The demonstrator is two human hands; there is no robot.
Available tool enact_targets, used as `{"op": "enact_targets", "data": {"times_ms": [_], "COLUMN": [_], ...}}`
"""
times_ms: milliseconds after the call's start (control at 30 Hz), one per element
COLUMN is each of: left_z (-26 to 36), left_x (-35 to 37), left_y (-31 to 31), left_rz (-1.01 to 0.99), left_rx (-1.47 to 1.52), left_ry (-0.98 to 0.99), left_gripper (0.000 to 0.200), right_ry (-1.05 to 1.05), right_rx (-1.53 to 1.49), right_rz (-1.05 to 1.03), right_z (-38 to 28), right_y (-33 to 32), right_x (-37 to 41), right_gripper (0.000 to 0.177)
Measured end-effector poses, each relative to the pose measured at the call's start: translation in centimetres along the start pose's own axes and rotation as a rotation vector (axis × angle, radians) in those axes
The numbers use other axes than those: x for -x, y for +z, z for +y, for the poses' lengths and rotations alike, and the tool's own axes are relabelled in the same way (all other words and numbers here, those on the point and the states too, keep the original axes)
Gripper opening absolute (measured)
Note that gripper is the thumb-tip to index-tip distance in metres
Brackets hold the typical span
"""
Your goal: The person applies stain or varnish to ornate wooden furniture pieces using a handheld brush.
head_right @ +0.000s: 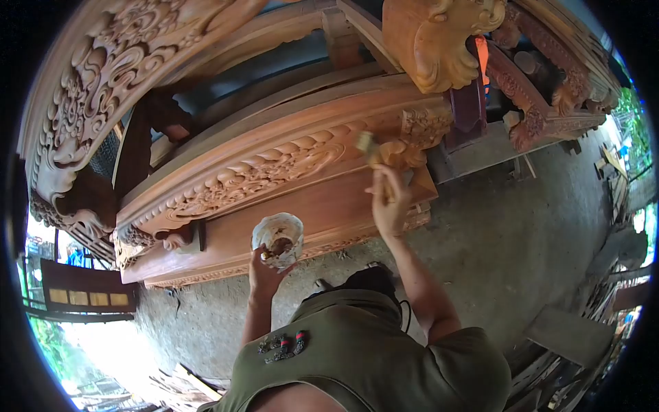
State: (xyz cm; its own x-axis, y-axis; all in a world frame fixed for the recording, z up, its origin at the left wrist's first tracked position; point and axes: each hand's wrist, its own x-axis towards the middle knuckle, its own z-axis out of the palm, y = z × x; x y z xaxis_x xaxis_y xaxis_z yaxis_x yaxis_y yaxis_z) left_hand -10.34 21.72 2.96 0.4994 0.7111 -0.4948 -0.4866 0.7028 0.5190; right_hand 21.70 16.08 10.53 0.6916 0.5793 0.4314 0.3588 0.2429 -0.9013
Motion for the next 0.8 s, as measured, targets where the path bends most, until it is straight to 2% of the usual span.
{"op": "enact_targets", "data": {"times_ms": [33,67,100,167,233,300,367,467,500,567,600,633,700,733,800], "left_z": [0.8,1.2,1.7,2.8,3.7,4.5,5.0,5.8,6.1,6.4,6.3,6.1,5.9,5.9,6.0], "left_x": [0.3,0.5,0.6,0.6,1.2,2.2,1.6,1.6,2.1,2.2,1.8,1.7,2.1,2.3,2.7], "left_y": [-1.1,-2.0,-2.8,-3.7,-2.7,-1.3,-3.0,-3.6,-3.1,-3.5,-4.3,-4.9,-4.4,-4.1,-3.4], "left_rz": [-0.03,-0.037,0.025,0.144,0.106,0.11,0.103,-0.021,-0.018,-0.018,-0.041,-0.06,-0.038,-0.011,0.002], "left_rx": [0.038,0.038,-0.01,-0.122,-0.158,-0.238,-0.239,-0.246,-0.261,-0.28,-0.25,-0.222,-0.244,-0.263,-0.275], "left_ry": [-0.001,-0.01,-0.012,-0.021,-0.069,-0.089,-0.123,-0.1,-0.078,-0.057,-0.089,-0.126,-0.156,-0.168,-0.15], "left_gripper": [0.057,0.057,0.055,0.055,0.06,0.064,0.064,0.065,0.066,0.067,0.067,0.068,0.068,0.068,0.068], "right_ry": [-0.004,0.054,0.11,0.035,-0.11,-0.096,-0.085,0.106,0.093,0.063,-0.017,-0.013,-0.08,-0.077,0.057], "right_rx": [0.007,0.05,0.09,0.087,0.0,-0.029,-0.062,-0.05,-0.054,-0.003,-0.084,-0.076,-0.134,-0.134,-0.22], "right_rz": [0.007,0.129,0.257,0.288,0.012,-0.004,-0.033,0.334,0.336,0.325,0.316,0.325,-0.003,0.005,0.061], "right_z": [-0.1,-0.1,-0.3,-2.8,-4.1,-4.7,-4.0,0.4,-0.1,-2.2,-4.2,-5.5,-7.0,-6.7,-5.4], "right_y": [-0.4,-0.7,-0.7,1.9,4.7,6.5,7.2,5.7,5.7,5.4,7.0,8.2,9.7,9.7,10.5], "right_x": [0.4,0.9,1.4,2.7,3.5,4.0,4.0,3.3,3.2,3.7,4.0,4.6,5.5,5.6,5.7], "right_gripper": [0.018,0.018,0.018,0.018,0.018,0.018,0.018,0.019,0.019,0.02,0.021,0.021,0.021,0.021,0.02]}}
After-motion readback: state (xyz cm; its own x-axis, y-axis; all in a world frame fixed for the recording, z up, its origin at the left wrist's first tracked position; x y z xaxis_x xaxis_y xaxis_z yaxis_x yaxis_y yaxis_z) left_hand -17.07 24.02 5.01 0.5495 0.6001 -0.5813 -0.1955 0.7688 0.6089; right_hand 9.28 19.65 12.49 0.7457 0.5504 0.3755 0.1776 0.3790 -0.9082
